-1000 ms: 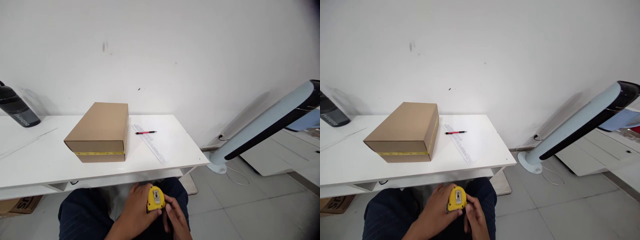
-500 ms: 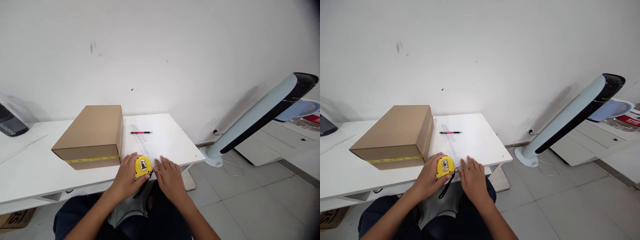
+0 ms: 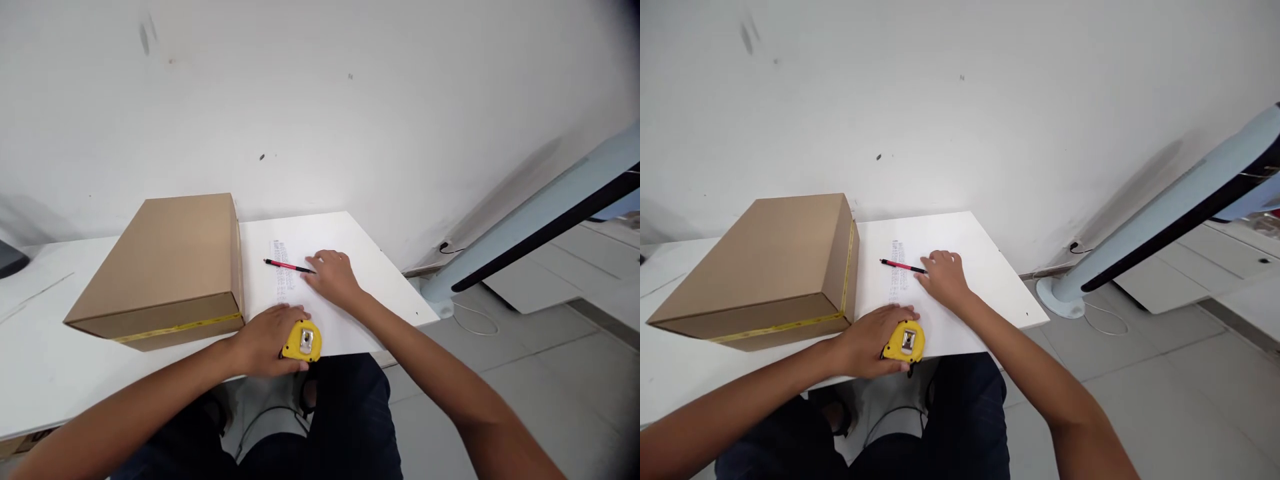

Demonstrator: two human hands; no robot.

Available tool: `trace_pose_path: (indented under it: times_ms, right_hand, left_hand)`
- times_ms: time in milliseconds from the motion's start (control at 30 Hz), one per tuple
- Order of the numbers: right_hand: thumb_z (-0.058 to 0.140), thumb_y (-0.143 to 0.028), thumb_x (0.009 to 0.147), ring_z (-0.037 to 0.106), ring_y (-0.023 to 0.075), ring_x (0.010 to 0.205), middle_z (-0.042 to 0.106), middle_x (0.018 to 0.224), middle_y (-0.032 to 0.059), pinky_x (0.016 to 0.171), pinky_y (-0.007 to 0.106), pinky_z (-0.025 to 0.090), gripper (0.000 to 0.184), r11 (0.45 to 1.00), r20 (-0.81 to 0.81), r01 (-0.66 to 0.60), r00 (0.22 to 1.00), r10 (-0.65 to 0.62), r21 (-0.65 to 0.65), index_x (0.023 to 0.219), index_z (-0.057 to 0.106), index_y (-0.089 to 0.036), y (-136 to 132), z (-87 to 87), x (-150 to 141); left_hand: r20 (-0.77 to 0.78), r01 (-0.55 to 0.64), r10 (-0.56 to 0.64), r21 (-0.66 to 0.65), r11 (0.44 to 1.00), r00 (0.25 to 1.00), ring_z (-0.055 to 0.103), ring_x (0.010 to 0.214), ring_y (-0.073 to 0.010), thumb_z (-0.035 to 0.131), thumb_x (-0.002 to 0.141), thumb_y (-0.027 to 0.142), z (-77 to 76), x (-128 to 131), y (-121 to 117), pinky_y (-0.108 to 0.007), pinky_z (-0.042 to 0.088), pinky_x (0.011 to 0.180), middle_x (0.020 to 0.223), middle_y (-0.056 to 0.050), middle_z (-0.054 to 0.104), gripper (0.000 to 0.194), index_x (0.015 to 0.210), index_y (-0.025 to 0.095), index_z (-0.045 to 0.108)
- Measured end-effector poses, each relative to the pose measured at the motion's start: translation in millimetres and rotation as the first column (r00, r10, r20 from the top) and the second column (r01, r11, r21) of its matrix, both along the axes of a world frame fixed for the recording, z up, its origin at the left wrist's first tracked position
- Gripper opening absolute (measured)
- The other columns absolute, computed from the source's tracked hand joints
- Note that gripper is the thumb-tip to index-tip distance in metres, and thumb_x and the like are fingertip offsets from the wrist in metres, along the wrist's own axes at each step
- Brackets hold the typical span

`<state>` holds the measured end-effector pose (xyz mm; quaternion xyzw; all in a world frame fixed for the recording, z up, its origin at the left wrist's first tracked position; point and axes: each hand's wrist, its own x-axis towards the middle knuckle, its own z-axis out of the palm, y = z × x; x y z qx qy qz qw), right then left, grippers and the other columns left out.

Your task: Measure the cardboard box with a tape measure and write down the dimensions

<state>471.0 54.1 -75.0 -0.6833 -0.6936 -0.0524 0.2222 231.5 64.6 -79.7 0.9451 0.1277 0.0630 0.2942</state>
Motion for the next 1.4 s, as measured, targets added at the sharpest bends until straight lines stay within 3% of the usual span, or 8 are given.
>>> trace_pose_path:
  times_ms: [133,300,367,467,700,1033,1233,1400]
  right_hand:
    - [0.059,-0.020,0.100,0.061,0.0299,0.126,0.074,0.125,0.0130,0.118,0.054,0.030,0.021,0.994,0.080,-0.106,0.991,0.104,0.027,0.089,0.077,-0.020,28,-14.8,-4]
    - [0.055,-0.037,0.103,0.061,0.0226,0.080,0.064,0.080,0.0046,0.085,0.044,0.047,0.021,0.950,-0.253,0.007,0.964,0.076,0.311,0.096,0.070,-0.024,29,-18.1,-1]
    - [0.056,-0.045,0.102,0.055,0.0185,0.064,0.054,0.066,-0.0021,0.066,0.036,0.046,0.020,0.971,-0.557,0.024,0.822,0.117,0.239,0.097,0.060,-0.026,24,-19.2,-4]
    - [0.063,-0.048,0.096,0.051,0.0140,0.052,0.053,0.061,-0.0067,0.052,0.029,0.041,0.029,0.982,-0.795,-0.178,0.585,0.159,0.066,0.089,0.043,-0.028,13,-22.3,-11]
    - [0.065,-0.032,0.090,0.061,0.0130,0.064,0.070,0.079,-0.0011,0.060,0.029,0.049,0.018,0.833,-0.837,-0.544,0.499,0.225,-0.100,0.092,0.048,-0.026,4,-15.2,-11]
    - [0.062,-0.041,0.094,0.055,0.0124,0.059,0.061,0.067,-0.0015,0.053,0.027,0.045,0.024,0.936,-0.759,-0.291,0.650,0.041,-0.199,0.080,0.059,-0.022,0,-5.5,-17]
    - [0.067,-0.026,0.090,0.069,0.0158,0.078,0.074,0.093,0.0045,0.071,0.032,0.058,0.019,0.876,-0.776,-0.469,0.591,0.219,-0.109,0.108,0.070,-0.022,-1,-8.6,-9]
    - [0.068,-0.027,0.092,0.074,0.0196,0.079,0.079,0.088,0.0072,0.073,0.035,0.061,0.012,0.902,-0.661,-0.432,0.681,0.315,-0.016,0.089,0.079,-0.022,0,-10.6,-10]
  left_hand:
    - [0.023,0.054,-0.053,-0.042,0.998,0.998,0.048,0.147,-0.0366,0.075,0.082,0.061,-6.7,1,0,-0.057,0.029,0.127,0.151,-0.020,0.056,0.089,0.150,0.018,0.037]
    - [0.005,0.058,-0.058,-0.062,0.996,0.998,0.044,0.151,-0.0347,0.071,0.087,0.063,-5.6,-1,-2,-0.054,0.028,0.129,0.156,-0.020,0.051,0.088,0.152,0.015,0.035]
    - [-0.003,0.076,-0.077,-0.064,0.995,0.997,0.042,0.152,-0.0346,0.070,0.088,0.061,-5.2,-1,-2,-0.054,0.027,0.130,0.158,-0.021,0.049,0.086,0.152,0.014,0.036]
    - [-0.001,0.088,-0.088,-0.084,0.993,0.996,0.041,0.153,-0.0347,0.070,0.088,0.061,-4.0,-1,-3,-0.053,0.026,0.130,0.159,-0.021,0.048,0.085,0.150,0.013,0.038]
    - [-0.004,0.069,-0.070,-0.147,0.987,0.998,0.045,0.150,-0.0346,0.073,0.084,0.066,-1.5,-2,-3,-0.053,0.026,0.131,0.159,-0.020,0.049,0.087,0.146,0.014,0.043]
    - [0.062,0.053,-0.040,-0.235,0.971,0.997,0.043,0.151,-0.0347,0.072,0.085,0.062,0.0,-2,-4,-0.053,0.026,0.130,0.159,-0.020,0.049,0.086,0.149,0.013,0.042]
    - [0.079,0.045,-0.027,-0.239,0.970,0.996,0.044,0.150,-0.0362,0.075,0.082,0.062,-1.7,-2,-5,-0.054,0.026,0.130,0.159,-0.019,0.050,0.087,0.149,0.016,0.045]
    - [0.079,0.032,-0.012,-0.255,0.966,0.997,0.045,0.149,-0.0363,0.075,0.083,0.061,-1.7,-2,-5,-0.055,0.026,0.130,0.158,-0.019,0.050,0.085,0.148,0.016,0.047]
